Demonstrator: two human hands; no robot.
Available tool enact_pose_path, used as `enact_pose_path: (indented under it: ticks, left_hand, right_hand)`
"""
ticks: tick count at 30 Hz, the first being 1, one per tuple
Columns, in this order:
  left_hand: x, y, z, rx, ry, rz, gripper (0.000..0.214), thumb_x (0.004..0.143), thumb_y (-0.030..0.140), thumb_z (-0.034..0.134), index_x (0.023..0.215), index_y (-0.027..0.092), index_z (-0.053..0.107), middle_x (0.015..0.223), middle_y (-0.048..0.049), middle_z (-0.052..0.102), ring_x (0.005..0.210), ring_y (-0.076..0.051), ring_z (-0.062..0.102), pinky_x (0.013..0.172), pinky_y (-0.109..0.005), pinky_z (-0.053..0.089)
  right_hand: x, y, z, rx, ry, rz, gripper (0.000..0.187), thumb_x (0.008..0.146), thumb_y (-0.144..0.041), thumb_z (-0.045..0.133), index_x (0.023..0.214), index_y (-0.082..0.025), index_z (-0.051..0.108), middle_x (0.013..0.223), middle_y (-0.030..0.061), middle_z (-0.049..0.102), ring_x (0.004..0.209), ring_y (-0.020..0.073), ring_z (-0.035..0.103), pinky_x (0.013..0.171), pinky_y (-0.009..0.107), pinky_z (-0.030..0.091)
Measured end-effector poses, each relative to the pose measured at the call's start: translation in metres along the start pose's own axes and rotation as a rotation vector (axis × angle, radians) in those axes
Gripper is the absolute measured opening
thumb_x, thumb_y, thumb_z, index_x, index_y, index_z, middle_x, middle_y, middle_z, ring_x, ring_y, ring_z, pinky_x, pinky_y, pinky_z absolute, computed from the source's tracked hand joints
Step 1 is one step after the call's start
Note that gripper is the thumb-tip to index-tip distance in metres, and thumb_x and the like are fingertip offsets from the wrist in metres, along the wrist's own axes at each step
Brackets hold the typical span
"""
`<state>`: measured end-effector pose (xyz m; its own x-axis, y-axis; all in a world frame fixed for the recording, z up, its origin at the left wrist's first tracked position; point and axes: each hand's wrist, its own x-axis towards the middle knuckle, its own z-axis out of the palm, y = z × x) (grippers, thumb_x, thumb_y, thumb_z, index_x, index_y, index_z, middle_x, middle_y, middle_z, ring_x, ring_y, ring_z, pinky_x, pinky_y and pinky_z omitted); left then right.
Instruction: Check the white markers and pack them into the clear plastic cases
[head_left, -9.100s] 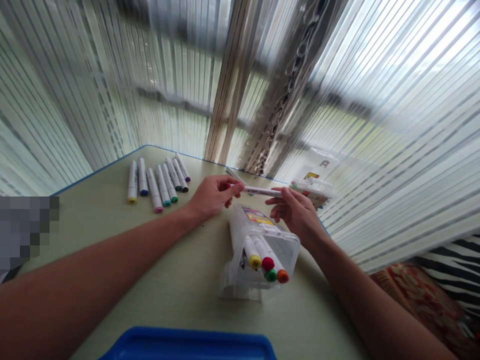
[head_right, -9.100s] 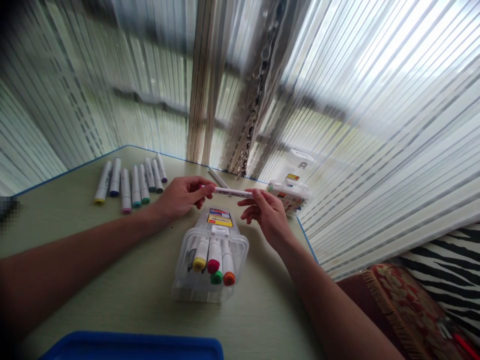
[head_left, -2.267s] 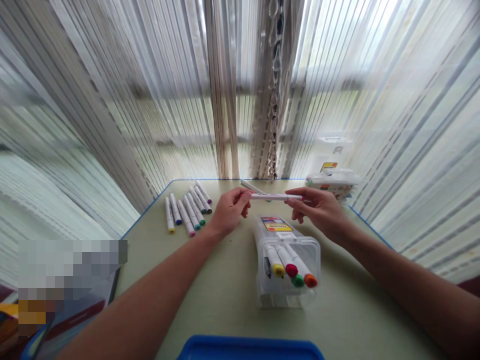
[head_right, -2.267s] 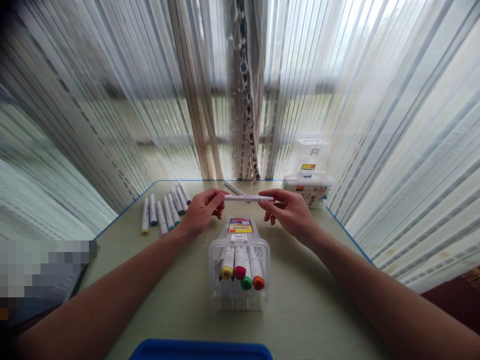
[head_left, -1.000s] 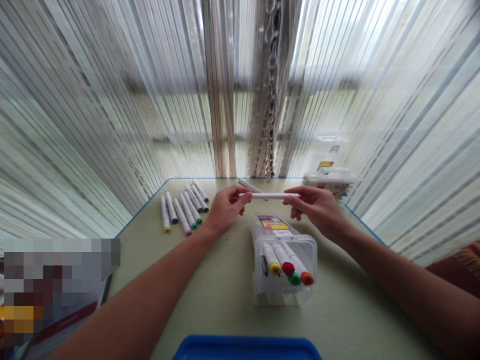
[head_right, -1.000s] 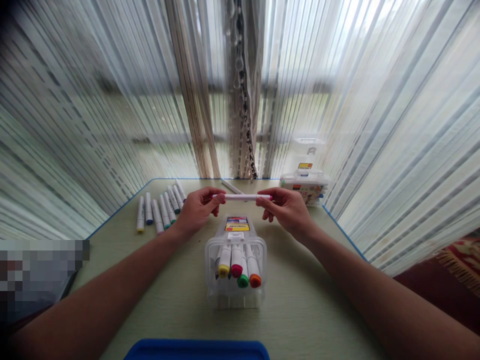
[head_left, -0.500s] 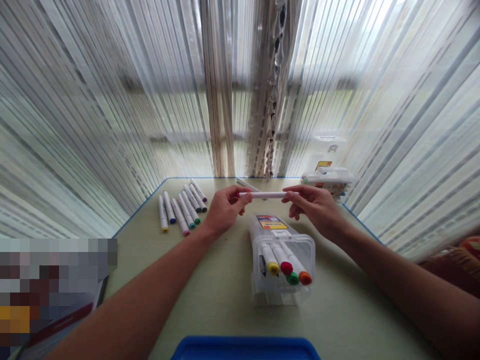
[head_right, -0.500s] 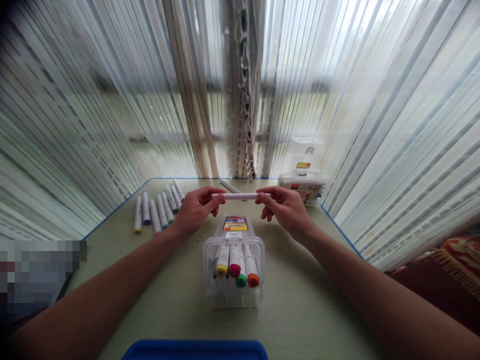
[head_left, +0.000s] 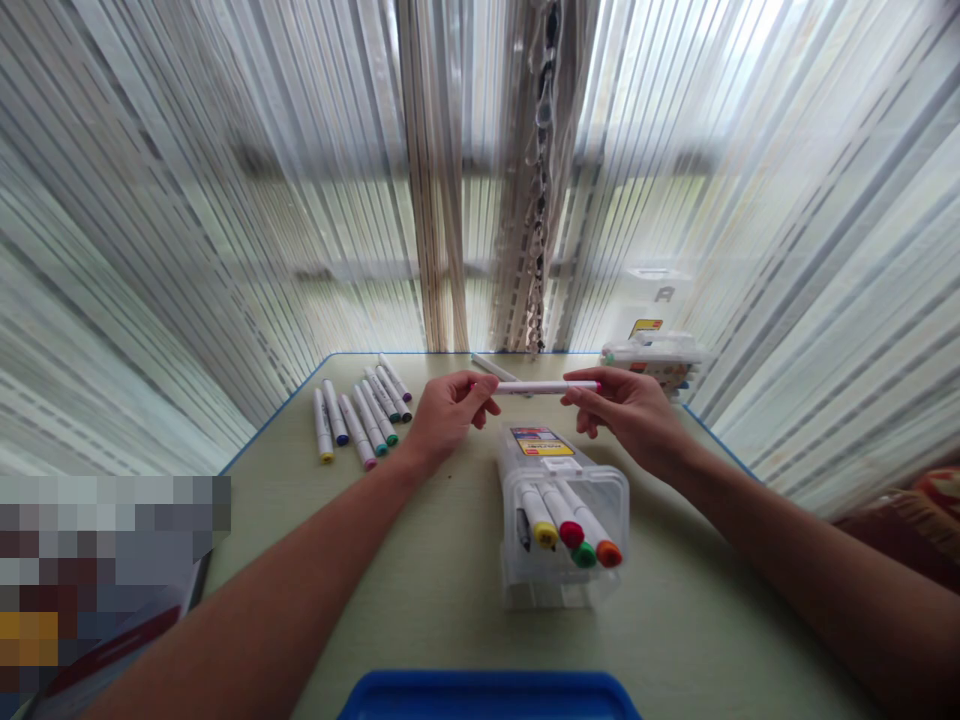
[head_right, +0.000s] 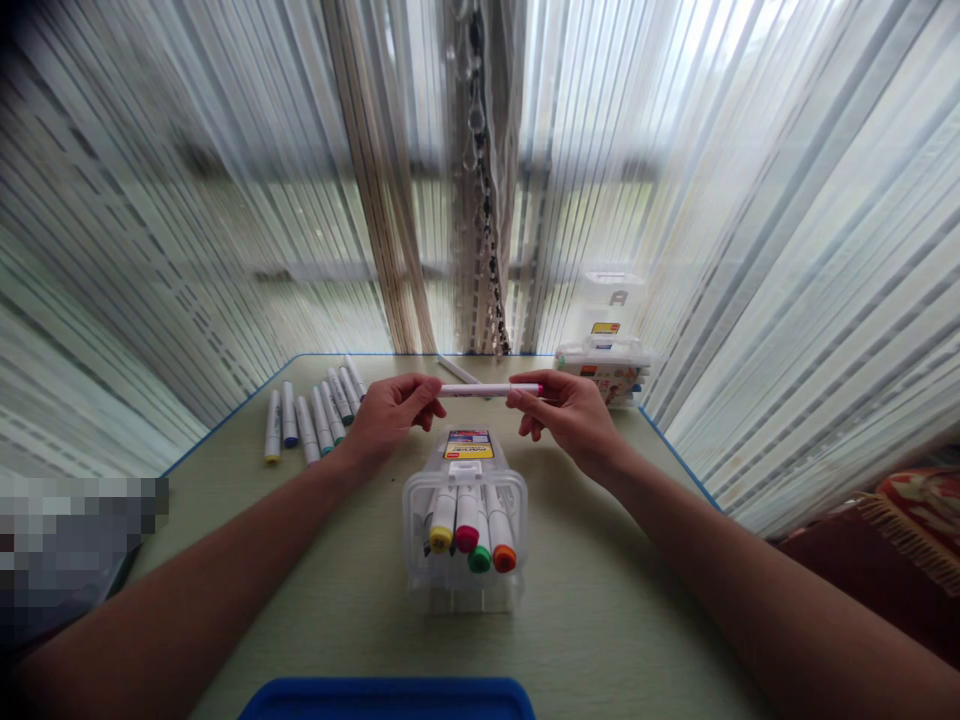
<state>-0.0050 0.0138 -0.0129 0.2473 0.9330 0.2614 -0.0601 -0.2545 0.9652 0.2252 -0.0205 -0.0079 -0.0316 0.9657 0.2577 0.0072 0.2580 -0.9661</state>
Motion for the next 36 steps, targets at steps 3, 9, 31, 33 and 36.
enact_pose_path:
  ticks: [3, 9, 31, 33, 36]
  left_hand:
    - [0.000, 0.000, 0.000, 0.020, 0.001, -0.009, 0.035, 0.082, 0.046, 0.067, 0.076, 0.011, 0.066, 0.064, -0.0046, 0.067, 0.047, -0.007, 0.051, 0.046, -0.020, 0.040]
    - [-0.001, 0.001, 0.001, 0.002, -0.005, 0.016, 0.032, 0.079, 0.042, 0.071, 0.086, 0.010, 0.068, 0.070, -0.0040, 0.066, 0.049, -0.007, 0.052, 0.047, -0.020, 0.042]
    - [-0.002, 0.000, 0.001, -0.081, -0.018, 0.016, 0.021, 0.082, 0.031, 0.067, 0.088, 0.011, 0.066, 0.071, -0.0034, 0.065, 0.049, -0.007, 0.052, 0.048, -0.021, 0.044]
    - [-0.002, 0.000, 0.001, -0.086, -0.021, -0.003, 0.022, 0.081, 0.031, 0.068, 0.088, 0.011, 0.066, 0.072, -0.0035, 0.065, 0.050, -0.007, 0.053, 0.048, -0.021, 0.044]
    - [-0.001, 0.001, -0.001, -0.105, -0.015, -0.021, 0.024, 0.078, 0.032, 0.071, 0.090, 0.011, 0.067, 0.073, -0.0036, 0.065, 0.052, -0.007, 0.053, 0.050, -0.021, 0.045]
  right_hand:
    - [0.000, 0.000, 0.001, -0.007, -0.005, -0.005, 0.038, 0.070, -0.038, 0.082, 0.098, -0.014, 0.072, 0.075, 0.0061, 0.072, 0.049, 0.0109, 0.060, 0.042, 0.023, 0.047]
    - [0.000, -0.002, 0.001, -0.009, 0.030, 0.015, 0.034, 0.071, -0.043, 0.079, 0.087, -0.013, 0.072, 0.076, 0.0082, 0.073, 0.048, 0.0111, 0.060, 0.043, 0.023, 0.045]
    - [-0.006, -0.006, 0.004, -0.105, 0.038, -0.046, 0.037, 0.069, -0.037, 0.082, 0.099, -0.017, 0.073, 0.057, 0.0008, 0.066, 0.045, 0.0117, 0.057, 0.045, 0.025, 0.048]
    - [-0.008, -0.008, 0.005, -0.122, 0.030, -0.069, 0.037, 0.070, -0.037, 0.082, 0.100, -0.017, 0.073, 0.058, 0.0009, 0.066, 0.046, 0.0120, 0.058, 0.045, 0.025, 0.049]
    - [-0.009, -0.010, 0.006, -0.147, 0.021, -0.107, 0.038, 0.070, -0.038, 0.081, 0.100, -0.016, 0.073, 0.059, 0.0013, 0.066, 0.046, 0.0127, 0.059, 0.044, 0.026, 0.050]
